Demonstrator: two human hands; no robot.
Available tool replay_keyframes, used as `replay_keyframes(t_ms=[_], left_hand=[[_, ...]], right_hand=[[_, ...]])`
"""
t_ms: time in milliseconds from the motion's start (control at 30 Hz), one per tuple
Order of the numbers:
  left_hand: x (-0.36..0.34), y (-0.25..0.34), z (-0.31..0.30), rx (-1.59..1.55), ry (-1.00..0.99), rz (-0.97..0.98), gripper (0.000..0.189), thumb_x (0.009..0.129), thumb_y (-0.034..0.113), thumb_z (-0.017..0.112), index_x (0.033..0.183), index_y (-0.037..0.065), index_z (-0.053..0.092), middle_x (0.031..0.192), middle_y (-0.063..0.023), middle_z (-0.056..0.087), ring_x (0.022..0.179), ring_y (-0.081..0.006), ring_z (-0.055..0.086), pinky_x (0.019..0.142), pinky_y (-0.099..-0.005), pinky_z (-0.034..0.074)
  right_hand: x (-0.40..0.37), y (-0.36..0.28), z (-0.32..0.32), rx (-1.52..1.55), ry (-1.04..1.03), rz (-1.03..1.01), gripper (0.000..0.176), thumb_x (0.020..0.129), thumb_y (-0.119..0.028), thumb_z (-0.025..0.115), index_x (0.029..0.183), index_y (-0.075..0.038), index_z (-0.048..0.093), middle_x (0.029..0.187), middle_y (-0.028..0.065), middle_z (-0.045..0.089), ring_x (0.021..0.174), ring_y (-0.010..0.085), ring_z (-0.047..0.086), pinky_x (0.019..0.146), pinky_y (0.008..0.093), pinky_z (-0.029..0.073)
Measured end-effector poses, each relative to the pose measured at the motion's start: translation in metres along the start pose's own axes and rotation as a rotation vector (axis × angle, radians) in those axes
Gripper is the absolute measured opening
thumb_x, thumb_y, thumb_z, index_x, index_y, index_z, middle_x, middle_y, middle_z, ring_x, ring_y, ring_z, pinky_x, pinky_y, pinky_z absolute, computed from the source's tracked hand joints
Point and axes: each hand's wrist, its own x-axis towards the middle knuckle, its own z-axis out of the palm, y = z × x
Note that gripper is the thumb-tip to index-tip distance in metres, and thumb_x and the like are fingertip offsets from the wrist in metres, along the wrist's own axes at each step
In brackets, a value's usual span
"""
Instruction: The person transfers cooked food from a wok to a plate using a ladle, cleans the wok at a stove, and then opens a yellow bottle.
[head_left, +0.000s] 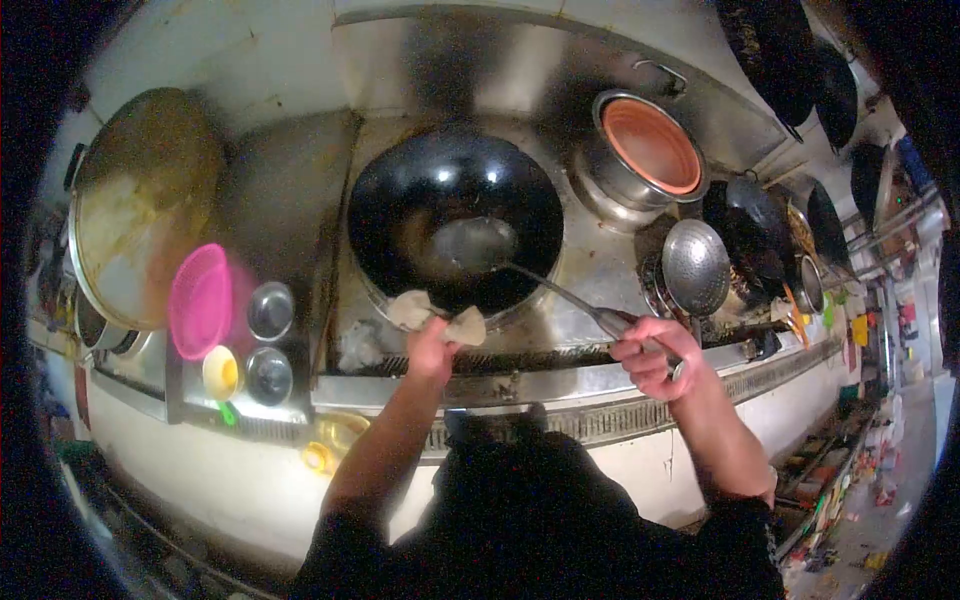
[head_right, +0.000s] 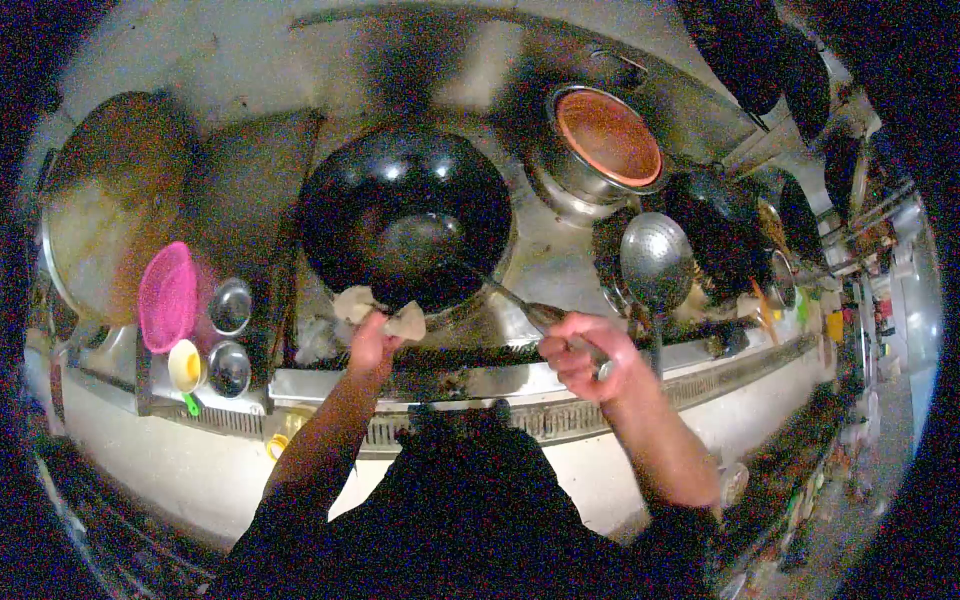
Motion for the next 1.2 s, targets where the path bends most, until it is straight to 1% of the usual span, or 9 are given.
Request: replay_keyframes(t_ms=[133,233,433,500,733,867,933,1133,1200], left_hand=[[-0.014,0.006,0.023,0.050,0.044,0.057,0.027,0.085,0.011,0.053,0.110,0.003,0.049,0.100,-0.0085,0.058,0.093,-0.0280,0.062,0.077,-0.0446,0.056],[-0.013,-0.004,0.025,0.093,0.075,0.045,0.026,0.085,0.011,0.052,0.110,0.004,0.049,0.099,-0.0077,0.057,0.091,-0.0268,0.062,0.075,-0.0437,0.056],[0.013,-0.040,-0.004,0.143,0.072,0.046,0.022,0.089,0.016,0.048,0.106,0.004,0.051,0.092,-0.0078,0.059,0.086,-0.0240,0.063,0.067,-0.0382,0.056],[0.003,-0.041,0.021,0.053,0.071,0.064,0.023,0.089,0.017,0.049,0.107,0.003,0.050,0.094,-0.0092,0.059,0.086,-0.0255,0.063,0.068,-0.0398,0.056],[-0.054,-0.031,0.044,0.258,0.334,-0.236,0.044,0.089,0.042,0.056,0.110,0.004,0.052,0.094,-0.0133,0.063,0.077,-0.0271,0.065,0.067,-0.0372,0.055],[-0.113,-0.097,-0.078,0.824,0.745,0.329,0.034,0.090,0.033,0.056,0.104,0.002,0.060,0.074,-0.0101,0.062,0.066,-0.0228,0.063,0.060,-0.0319,0.052],[-0.135,-0.144,-0.103,1.082,0.765,0.101,0.038,0.088,0.029,0.059,0.110,-0.003,0.056,0.090,-0.0154,0.065,0.078,-0.0248,0.065,0.068,-0.0356,0.052],[-0.077,-0.286,-0.192,2.270,-0.116,0.068,0.075,0.085,0.043,0.053,0.139,-0.002,0.028,0.144,-0.0243,0.029,0.134,-0.0408,0.024,0.112,-0.0449,0.020],[-0.053,-0.288,-0.138,2.238,-0.190,-0.356,0.080,0.090,0.053,0.037,0.143,-0.004,0.018,0.149,-0.0234,0.020,0.140,-0.0356,0.014,0.115,-0.0448,0.009]], right_hand=[[-0.024,0.015,0.010,-0.806,0.386,-0.300,0.059,0.083,-0.013,0.055,0.138,-0.010,0.036,0.061,0.0101,0.055,0.040,0.0145,0.049,0.039,0.0278,0.043],[-0.057,0.010,-0.035,-2.470,0.880,-0.569,0.074,0.080,-0.014,0.057,0.145,-0.014,0.021,0.088,0.0293,0.063,0.065,0.0408,0.063,0.062,0.0497,0.051],[-0.099,-0.005,-0.136,-2.040,1.235,-0.663,0.080,0.077,-0.008,0.058,0.145,-0.011,0.016,0.092,0.0295,0.062,0.076,0.0475,0.061,0.071,0.0523,0.050],[-0.108,-0.012,-0.189,-1.998,1.048,-1.022,0.075,0.077,-0.003,0.059,0.143,-0.008,0.024,0.075,0.0216,0.064,0.057,0.0364,0.061,0.055,0.0440,0.051],[-0.115,-0.030,-0.311,-0.671,0.673,-0.803,0.063,0.083,-0.008,0.059,0.139,-0.007,0.032,0.065,0.0049,0.055,0.045,0.0141,0.053,0.038,0.0269,0.042],[-0.119,-0.057,-0.391,-0.971,0.926,-0.617,0.062,0.084,-0.013,0.060,0.139,-0.007,0.033,0.068,0.0102,0.058,0.052,0.0228,0.057,0.046,0.0343,0.047],[-0.116,-0.065,-0.428,-2.068,1.389,-0.498,0.059,0.085,-0.018,0.059,0.139,-0.006,0.035,0.072,0.0159,0.059,0.060,0.0344,0.059,0.056,0.0419,0.049],[-0.099,-0.036,-0.439,-2.159,1.575,-0.730,0.056,0.077,-0.008,0.058,0.129,-0.001,0.041,0.113,0.0222,0.050,0.100,0.0403,0.051,0.085,0.0479,0.044],[-0.087,-0.019,-0.425,-2.211,1.437,-1.032,0.057,0.075,-0.011,0.063,0.128,-0.002,0.045,0.113,0.0228,0.050,0.103,0.0411,0.049,0.089,0.0447,0.043]])
